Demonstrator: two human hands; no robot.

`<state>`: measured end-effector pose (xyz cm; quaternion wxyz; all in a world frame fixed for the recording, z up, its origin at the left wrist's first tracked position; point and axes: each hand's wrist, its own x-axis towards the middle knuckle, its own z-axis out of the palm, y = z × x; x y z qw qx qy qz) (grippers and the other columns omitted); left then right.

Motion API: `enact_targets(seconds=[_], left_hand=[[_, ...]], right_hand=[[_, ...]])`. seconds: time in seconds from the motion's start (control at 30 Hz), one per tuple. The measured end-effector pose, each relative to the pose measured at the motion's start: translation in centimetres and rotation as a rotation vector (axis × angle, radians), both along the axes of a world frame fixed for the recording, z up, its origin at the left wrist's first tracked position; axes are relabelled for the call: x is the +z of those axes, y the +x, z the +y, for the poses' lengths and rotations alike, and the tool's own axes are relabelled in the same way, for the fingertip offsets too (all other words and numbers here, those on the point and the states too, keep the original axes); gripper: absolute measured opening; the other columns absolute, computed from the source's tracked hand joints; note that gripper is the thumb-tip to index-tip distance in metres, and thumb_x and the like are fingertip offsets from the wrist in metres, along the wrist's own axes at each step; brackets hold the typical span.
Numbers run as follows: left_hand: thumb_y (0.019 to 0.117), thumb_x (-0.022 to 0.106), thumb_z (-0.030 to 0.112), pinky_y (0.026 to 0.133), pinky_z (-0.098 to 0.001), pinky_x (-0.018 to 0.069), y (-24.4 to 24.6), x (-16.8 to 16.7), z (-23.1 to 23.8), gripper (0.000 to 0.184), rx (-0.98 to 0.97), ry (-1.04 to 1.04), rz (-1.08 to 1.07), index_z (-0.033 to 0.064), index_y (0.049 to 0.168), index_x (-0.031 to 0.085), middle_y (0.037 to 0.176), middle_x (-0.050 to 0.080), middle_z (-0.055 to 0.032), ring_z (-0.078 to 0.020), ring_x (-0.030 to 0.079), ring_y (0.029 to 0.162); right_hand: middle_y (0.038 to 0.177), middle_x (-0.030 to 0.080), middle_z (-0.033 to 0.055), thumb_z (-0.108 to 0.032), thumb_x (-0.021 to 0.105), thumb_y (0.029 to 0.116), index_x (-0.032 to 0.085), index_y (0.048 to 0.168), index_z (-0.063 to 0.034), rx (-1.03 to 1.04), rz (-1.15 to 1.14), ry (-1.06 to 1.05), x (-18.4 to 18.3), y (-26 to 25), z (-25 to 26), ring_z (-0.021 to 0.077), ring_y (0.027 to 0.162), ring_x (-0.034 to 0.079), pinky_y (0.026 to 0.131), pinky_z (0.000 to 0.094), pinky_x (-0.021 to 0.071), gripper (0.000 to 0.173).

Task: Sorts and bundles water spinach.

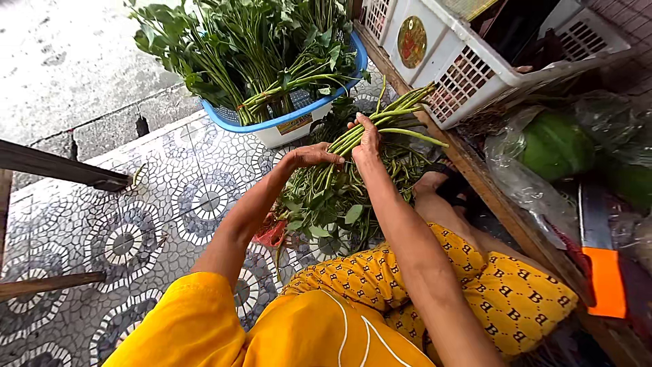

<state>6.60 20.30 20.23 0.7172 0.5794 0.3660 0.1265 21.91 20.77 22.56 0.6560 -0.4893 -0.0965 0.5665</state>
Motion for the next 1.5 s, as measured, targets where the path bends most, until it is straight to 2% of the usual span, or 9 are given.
enact_targets(seconds=[0.27,0.5,0.63,0.87,0.97,1.07,1.27,1.4,1.5], left_hand=[[0.1128,0.018,0.035,0.093,-0.0273,0.0535,0.0,-0.2,-1.0,0.055,-0.016,0.338,0.028,0.0007,0.131,0.057,0.104,0.070,-0.0043,-0.0052,0.066,0.096],[0.1115,0.031,0.038,0.103,-0.0333,0.0480,0.6,-1.1,-2.8,0.053,0.042,0.352,0.121,0.0013,0.141,0.055,0.125,0.067,-0.0111,-0.0103,0.062,0.113],[0.0740,0.083,0.054,0.103,-0.0356,0.0508,2.2,-0.4,-1.9,0.110,0.138,0.308,0.069,0.0073,0.157,0.028,0.140,0.057,-0.0118,-0.0149,0.060,0.122],[0.0949,0.067,0.007,0.077,-0.0270,0.0570,2.1,-0.3,-2.2,0.043,-0.027,0.235,0.079,0.0012,0.134,0.050,0.099,0.068,-0.0072,-0.0094,0.066,0.080],[0.0909,0.073,0.032,0.084,-0.0277,0.0595,1.8,0.2,-2.1,0.050,-0.087,0.103,-0.036,0.0052,0.130,0.056,0.100,0.073,-0.0018,-0.0083,0.071,0.088],[0.0999,0.037,0.066,0.083,-0.0256,0.0590,2.2,1.1,-2.2,0.062,-0.048,-0.009,-0.074,0.0135,0.129,0.055,0.100,0.072,0.0057,-0.0041,0.070,0.090],[0.0982,0.063,0.031,0.056,-0.0256,0.0566,4.5,1.4,-1.7,0.023,0.084,0.006,0.051,0.0089,0.103,0.060,0.066,0.062,0.0014,-0.0090,0.062,0.056],[0.0988,0.059,0.019,0.064,-0.0250,0.0584,4.8,0.1,-0.6,0.011,0.047,0.006,0.061,0.0089,0.098,0.064,0.069,0.065,0.0022,-0.0088,0.065,0.062],[0.1021,0.056,0.014,0.061,-0.0242,0.0576,4.4,-0.9,0.5,0.012,0.103,-0.009,0.087,0.0072,0.094,0.063,0.065,0.063,0.0026,-0.0086,0.063,0.058]], right_hand=[[0.083,0.063,0.0043,-0.010,0.074,0.0919,0.060,0.110,-0.0032,-0.038,0.018,0.067,0.1,0.2,0.6,0.0138,0.067,0.065,0.064,0.0284,0.0597,0.023],[0.076,0.057,0.0008,-0.010,0.069,0.0950,0.058,0.106,-0.0075,-0.024,-0.005,0.027,-2.3,0.8,-0.8,0.0113,0.062,0.061,0.061,0.0277,0.0580,0.016],[0.069,0.063,0.0021,-0.011,0.069,0.0938,0.063,0.090,-0.0049,0.054,-0.111,0.030,-2.6,-0.3,-2.3,0.0109,0.062,0.063,0.064,0.0281,0.0571,0.009],[0.076,0.065,0.0044,-0.007,0.066,0.0957,0.061,0.103,-0.0035,0.101,0.087,0.096,-2.1,1.2,-2.8,0.0137,0.063,0.065,0.063,0.0287,0.0594,0.010],[0.065,0.057,-0.0009,-0.006,0.058,0.0989,0.058,0.093,-0.0090,0.109,0.083,0.162,-2.7,0.7,-3.1,0.0100,0.054,0.058,0.057,0.0256,0.0556,0.007],[0.075,0.065,0.0034,-0.008,0.057,0.0998,0.059,0.102,-0.0045,0.199,-0.019,0.229,-3.1,0.5,-3.8,0.0117,0.068,0.065,0.070,0.0282,0.0578,0.004],[0.098,0.073,0.0093,-0.017,0.063,0.1008,0.064,0.113,0.0034,0.276,-0.326,0.264,-2.4,2.1,-4.2,0.0112,0.091,0.068,0.086,0.0309,0.0557,0.023],[0.126,0.064,0.0268,-0.037,0.073,0.0968,0.056,0.135,0.0085,0.758,-0.853,0.024,0.8,8.2,-5.8,0.0338,0.119,0.063,0.107,0.0518,0.0477,0.061],[0.108,0.069,0.0248,-0.035,0.064,0.1030,0.061,0.126,0.0050,1.033,-1.316,-0.192,5.9,16.9,-8.5,0.0375,0.093,0.069,0.085,0.0568,0.0559,0.046]])
